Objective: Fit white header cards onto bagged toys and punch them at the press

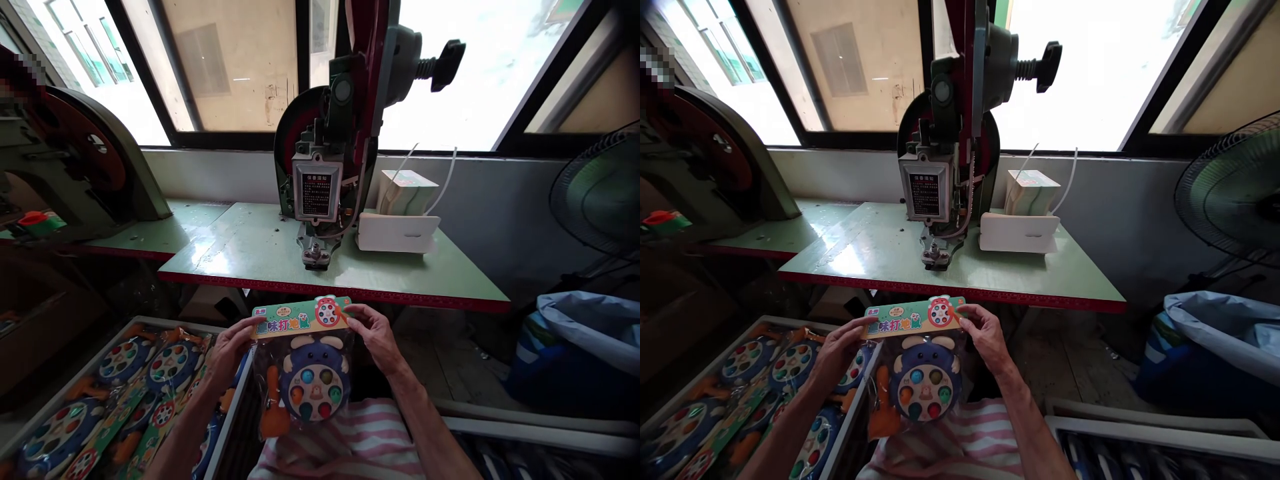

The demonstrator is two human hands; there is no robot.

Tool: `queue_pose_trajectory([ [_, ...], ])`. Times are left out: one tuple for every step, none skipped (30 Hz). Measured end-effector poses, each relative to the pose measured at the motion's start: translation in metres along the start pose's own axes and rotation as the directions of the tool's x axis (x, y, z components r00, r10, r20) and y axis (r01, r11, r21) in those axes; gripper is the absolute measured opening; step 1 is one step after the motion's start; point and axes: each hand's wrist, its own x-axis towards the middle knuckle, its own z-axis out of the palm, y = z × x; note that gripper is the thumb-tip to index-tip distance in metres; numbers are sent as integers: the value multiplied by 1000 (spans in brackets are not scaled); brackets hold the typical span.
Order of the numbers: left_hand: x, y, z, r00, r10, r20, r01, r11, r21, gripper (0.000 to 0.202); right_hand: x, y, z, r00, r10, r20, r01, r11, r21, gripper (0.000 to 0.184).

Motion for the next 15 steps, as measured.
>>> queue_pose_trajectory([
  [-1, 0, 1, 1000, 23, 12, -24, 999, 46, 42, 1, 1, 0, 1000, -11, -11, 11, 1000, 2, 32],
  [-2, -1, 2, 999, 47, 15, -48, 995, 89, 44, 1, 2, 1, 1000, -18, -21, 18, 1000, 5, 32],
  [-2, -2, 3, 997, 71, 10, -72, 990, 123, 45, 2, 4, 1, 999, -23, -31, 23, 1000, 5, 32],
  [-2, -2, 5, 996, 92, 1, -91, 985, 143, 45, 3, 6, 1, 999, -28, -40, 28, 1000, -1, 33],
  [-2, -3, 6, 994, 108, -12, -105, 983, 152, 44, 3, 7, 1, 998, -33, -50, 33, 999, -10, 33],
  [-2, -4, 7, 993, 118, -26, -113, 982, 150, 44, 4, 9, 1, 997, -39, -62, 38, 999, -21, 33],
  [-1, -5, 8, 991, 127, -38, -120, 982, 143, 43, 4, 11, 1, 996, -46, -78, 43, 999, -31, 33],
  [0, -6, 8, 990, 135, -49, -128, 983, 134, 43, 4, 13, 2, 994, -49, -96, 45, 998, -40, 33],
  [1, -7, 9, 988, 142, -59, -134, 983, 127, 42, 5, 15, 2, 992, -49, -116, 45, 998, -43, 34],
  [1, -7, 9, 987, 147, -68, -138, 983, 122, 41, 5, 17, 2, 990, -47, -137, 42, 998, -41, 34],
  [2, -7, 9, 986, 149, -74, -139, 983, 122, 40, 5, 18, 3, 987, -41, -155, 36, 999, -35, 35],
  [2, -8, 9, 986, 147, -78, -137, 983, 125, 39, 5, 19, 3, 985, -33, -171, 29, 999, -25, 35],
  [1, -7, 9, 986, 144, -78, -134, 983, 128, 39, 4, 20, 3, 983, -26, -183, 24, 1000, -14, 36],
  [1, -7, 9, 987, 141, -76, -130, 983, 133, 38, 4, 21, 4, 981, -19, -191, 19, 1000, 0, 36],
  [0, -6, 9, 987, 143, -76, -131, 982, 138, 38, 4, 21, 4, 980, -13, -198, 16, 1000, 15, 37],
])
